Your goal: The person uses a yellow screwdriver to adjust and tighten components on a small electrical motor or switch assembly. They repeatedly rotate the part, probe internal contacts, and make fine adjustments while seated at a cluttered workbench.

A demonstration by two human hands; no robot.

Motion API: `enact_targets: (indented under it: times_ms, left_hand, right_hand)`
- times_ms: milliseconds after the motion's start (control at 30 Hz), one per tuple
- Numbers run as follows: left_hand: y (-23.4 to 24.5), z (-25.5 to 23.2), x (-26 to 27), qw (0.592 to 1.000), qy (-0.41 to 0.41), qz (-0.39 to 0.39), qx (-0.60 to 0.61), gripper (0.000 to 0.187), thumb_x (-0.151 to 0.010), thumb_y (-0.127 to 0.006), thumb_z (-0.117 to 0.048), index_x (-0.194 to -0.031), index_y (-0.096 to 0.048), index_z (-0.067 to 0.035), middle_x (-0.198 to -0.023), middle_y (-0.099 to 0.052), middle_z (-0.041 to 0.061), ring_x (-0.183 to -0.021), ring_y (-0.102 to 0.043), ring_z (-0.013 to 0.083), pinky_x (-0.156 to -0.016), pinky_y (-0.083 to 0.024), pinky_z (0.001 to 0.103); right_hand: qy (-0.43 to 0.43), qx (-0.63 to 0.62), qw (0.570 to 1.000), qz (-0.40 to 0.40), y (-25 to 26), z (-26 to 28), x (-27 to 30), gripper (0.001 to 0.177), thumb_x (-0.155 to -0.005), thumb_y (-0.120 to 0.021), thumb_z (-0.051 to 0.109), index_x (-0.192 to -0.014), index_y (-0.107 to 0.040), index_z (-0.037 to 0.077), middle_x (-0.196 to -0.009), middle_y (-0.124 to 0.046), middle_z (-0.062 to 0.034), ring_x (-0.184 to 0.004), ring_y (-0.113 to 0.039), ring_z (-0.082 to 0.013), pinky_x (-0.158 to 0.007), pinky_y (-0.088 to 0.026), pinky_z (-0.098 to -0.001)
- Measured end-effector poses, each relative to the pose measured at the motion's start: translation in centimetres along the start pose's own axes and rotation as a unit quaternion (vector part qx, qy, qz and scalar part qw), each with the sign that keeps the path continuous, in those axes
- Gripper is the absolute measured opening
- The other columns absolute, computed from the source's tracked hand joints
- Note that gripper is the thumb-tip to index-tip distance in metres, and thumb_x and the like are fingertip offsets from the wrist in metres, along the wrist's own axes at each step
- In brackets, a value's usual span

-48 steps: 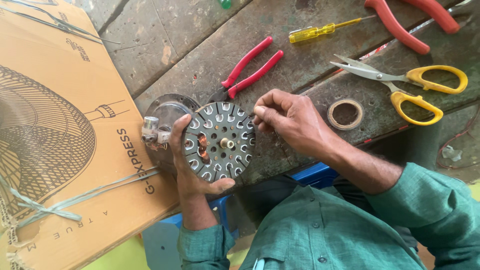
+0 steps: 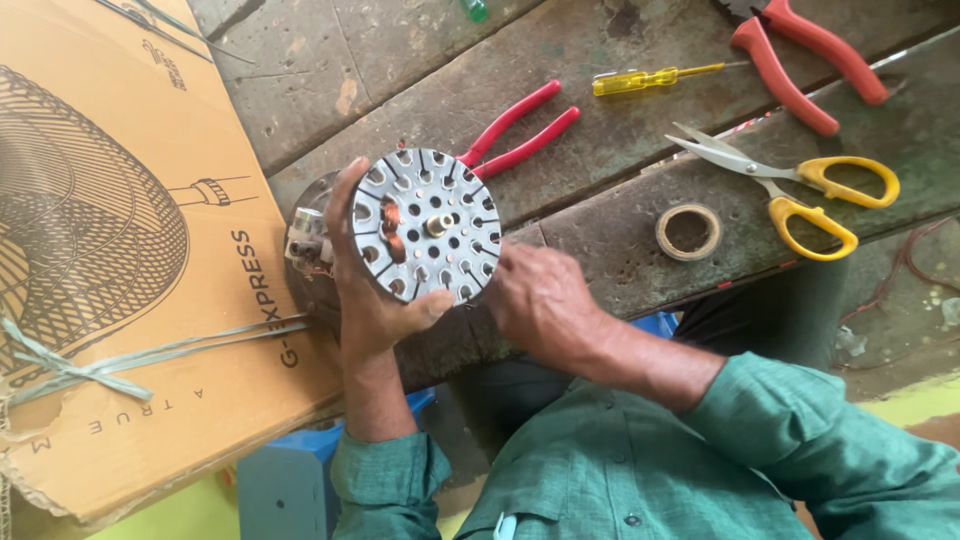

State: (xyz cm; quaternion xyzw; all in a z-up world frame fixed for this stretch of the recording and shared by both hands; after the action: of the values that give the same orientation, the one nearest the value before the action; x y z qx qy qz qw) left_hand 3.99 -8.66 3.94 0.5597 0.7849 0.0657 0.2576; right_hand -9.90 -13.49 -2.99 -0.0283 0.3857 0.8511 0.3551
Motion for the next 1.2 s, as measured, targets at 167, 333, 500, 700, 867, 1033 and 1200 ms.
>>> enact_targets:
  times_ms: [167,333,500,700,867,1033,1200]
  left_hand:
    - [-1.2,-1.6,-2.0,0.991,0.030,0.066,-0.109,0.105,-0.076,-0.091,-0.036,-0.159,-0.032,-0.008,-0.143,-0.056,0.017,-0.131,-0.063,0.0251,-0.114,-0.056,0.038]
    - [-3.1,-1.1,-3.3,0.981,0.151,0.102,-0.064,0.106,-0.073,-0.092,-0.032,-0.158,-0.032,-0.011,-0.121,-0.073,0.014,-0.109,-0.075,0.0232,-0.101,-0.062,0.039]
    - [-4.0,-0.9,-3.8,0.970,0.114,0.119,-0.180,0.113,-0.070,-0.098,-0.036,-0.157,-0.031,-0.012,-0.121,-0.073,0.017,-0.109,-0.075,0.0270,-0.098,-0.059,0.040]
    - [-4.3,-1.0,-3.2,0.972,0.070,0.105,-0.198,0.116,-0.071,-0.099,-0.042,-0.159,-0.029,-0.013,-0.121,-0.073,0.016,-0.114,-0.074,0.0302,-0.101,-0.059,0.042]
    - [-4.2,-0.8,-3.0,0.974,0.050,0.096,-0.200,0.116,-0.071,-0.099,-0.044,-0.159,-0.029,-0.013,-0.121,-0.074,0.015,-0.114,-0.074,0.0309,-0.101,-0.059,0.042]
    - [-4.8,0.6,-3.2,0.976,0.077,0.101,-0.178,0.117,-0.071,-0.097,-0.052,-0.158,-0.028,-0.015,-0.117,-0.076,0.012,-0.110,-0.076,0.0297,-0.100,-0.061,0.040]
    - [-5.0,0.9,-3.2,0.979,0.085,0.109,-0.148,0.119,-0.073,-0.094,-0.053,-0.161,-0.024,-0.014,-0.119,-0.075,0.014,-0.113,-0.077,0.0305,-0.104,-0.059,0.043]
  right_hand:
    - [0.031,-0.013,0.999,-0.009,-1.2,1.4,0.8,0.016,-0.078,-0.067,0.006,-0.095,-0.067,0.009,-0.083,-0.066,-0.0110,-0.078,-0.067,-0.0320,-0.066,-0.053,-0.0466]
    - [0.042,-0.025,0.998,-0.045,-0.9,2.2,1.1,0.029,-0.077,-0.066,0.004,-0.105,-0.069,0.009,-0.087,-0.068,-0.0124,-0.080,-0.068,-0.0338,-0.063,-0.051,-0.0475]
    - [0.054,-0.031,0.997,-0.055,-1.2,2.1,1.4,0.029,-0.081,-0.065,0.005,-0.110,-0.066,0.006,-0.093,-0.068,-0.0133,-0.085,-0.068,-0.0334,-0.069,-0.054,-0.0466]
    - [0.063,-0.024,0.997,-0.026,-1.3,1.9,1.5,0.028,-0.080,-0.066,0.008,-0.108,-0.065,0.004,-0.096,-0.068,-0.0151,-0.089,-0.068,-0.0350,-0.073,-0.054,-0.0477]
    - [0.090,-0.024,0.996,-0.016,-0.8,1.8,1.7,0.033,-0.080,-0.065,0.012,-0.112,-0.065,0.003,-0.099,-0.068,-0.0151,-0.092,-0.068,-0.0355,-0.076,-0.053,-0.0481]
    - [0.061,0.004,0.998,0.015,-1.1,1.0,1.8,0.030,-0.082,-0.067,0.013,-0.110,-0.064,0.006,-0.099,-0.068,-0.0139,-0.091,-0.068,-0.0341,-0.076,-0.054,-0.0470]
    - [0.043,0.016,0.999,0.005,-0.2,0.8,1.8,0.034,-0.077,-0.069,0.010,-0.111,-0.064,0.006,-0.097,-0.069,-0.0128,-0.090,-0.068,-0.0347,-0.073,-0.054,-0.0474]
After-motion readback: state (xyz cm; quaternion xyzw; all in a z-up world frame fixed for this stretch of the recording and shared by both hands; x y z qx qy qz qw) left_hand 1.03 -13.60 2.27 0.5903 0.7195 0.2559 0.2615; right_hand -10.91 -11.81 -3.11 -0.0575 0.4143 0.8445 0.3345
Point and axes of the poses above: each hand's wrist, its own x-axis away from the middle knuckle, its own y-axis out of the back of the hand, z = x × y, the point moved 8 cm from there along -x, towards the middle knuckle
